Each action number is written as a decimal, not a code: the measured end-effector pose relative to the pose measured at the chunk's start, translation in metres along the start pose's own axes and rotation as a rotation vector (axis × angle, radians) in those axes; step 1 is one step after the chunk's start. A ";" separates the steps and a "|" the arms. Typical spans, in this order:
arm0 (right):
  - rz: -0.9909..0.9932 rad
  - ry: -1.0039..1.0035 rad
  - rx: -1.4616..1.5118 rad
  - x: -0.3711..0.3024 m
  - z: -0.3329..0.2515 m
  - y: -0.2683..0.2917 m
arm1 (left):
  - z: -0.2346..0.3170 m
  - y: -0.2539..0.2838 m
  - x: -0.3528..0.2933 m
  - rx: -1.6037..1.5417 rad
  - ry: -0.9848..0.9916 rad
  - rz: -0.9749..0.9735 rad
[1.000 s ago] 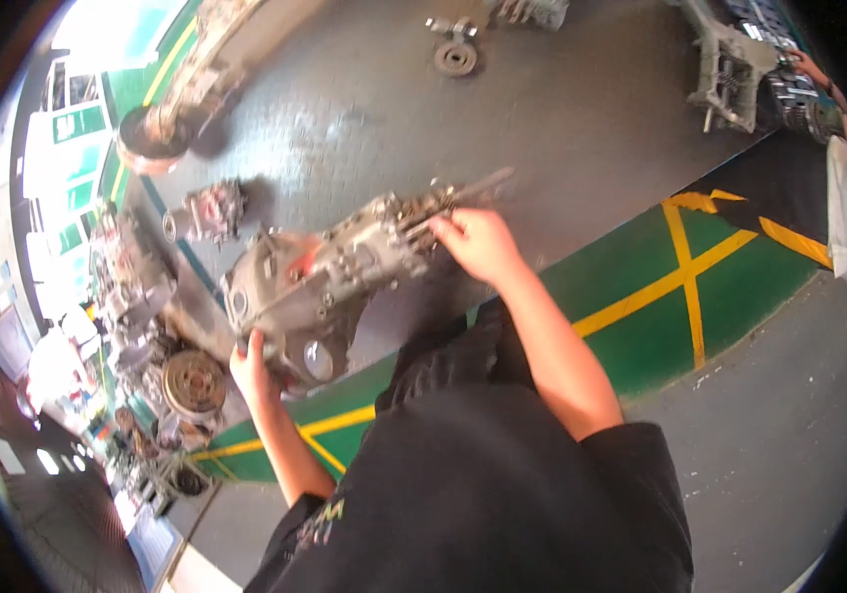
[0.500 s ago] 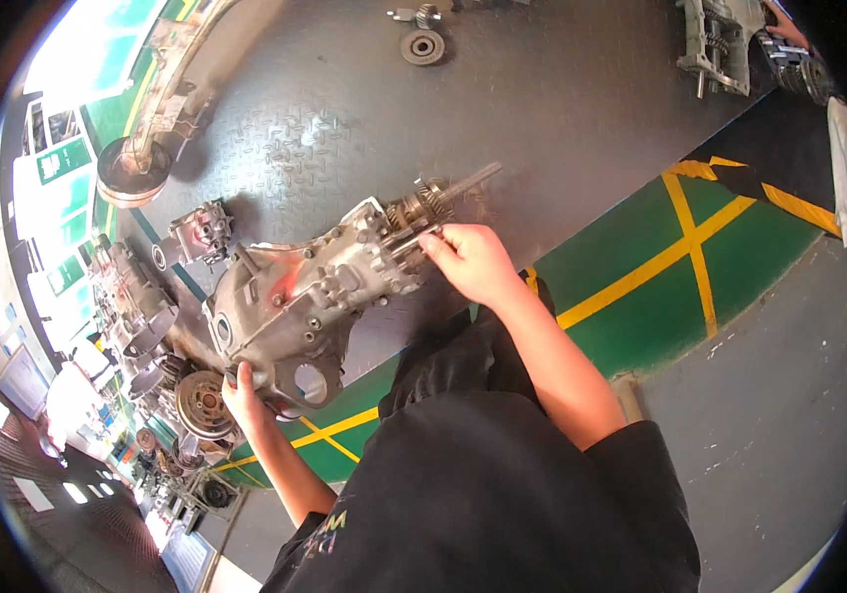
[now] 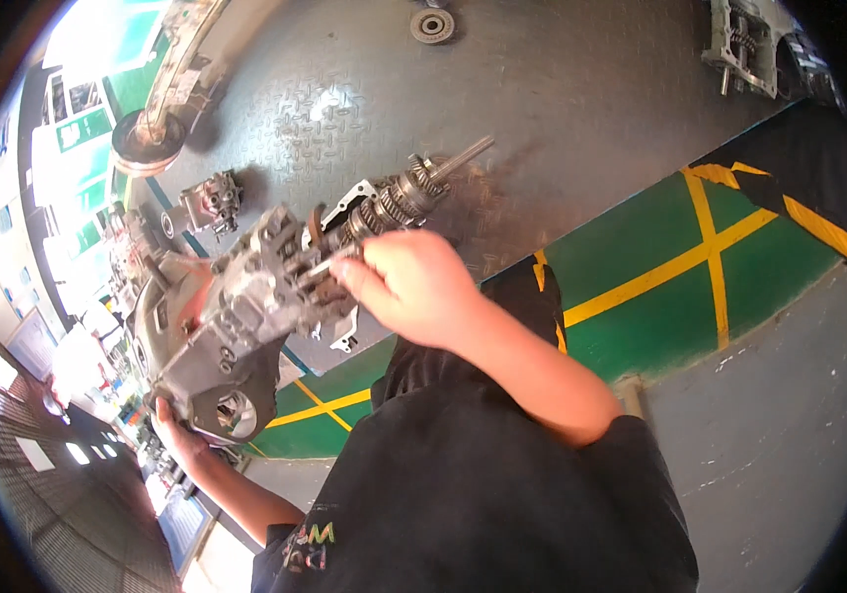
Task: Manually disassembling an automotive transmission or gearbox on a workbench.
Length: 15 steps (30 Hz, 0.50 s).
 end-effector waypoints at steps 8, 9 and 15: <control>0.010 -0.039 -0.168 0.041 -0.038 0.046 | 0.007 -0.053 -0.033 -0.111 0.064 0.033; 0.015 -0.032 -0.218 0.043 -0.047 0.055 | 0.014 -0.056 -0.033 -0.112 0.025 0.024; 0.058 0.069 -0.235 0.047 -0.086 0.097 | 0.062 -0.067 -0.051 -0.249 -0.048 -0.100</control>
Point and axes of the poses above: each hand's wrist, its own x-axis towards the middle knuckle, its own y-axis out of the back of the hand, z = x × y, the point moved 6 cm from there along x, towards the middle knuckle, and after that the axes turned 12 degrees about -x, right-handed, at the moved point
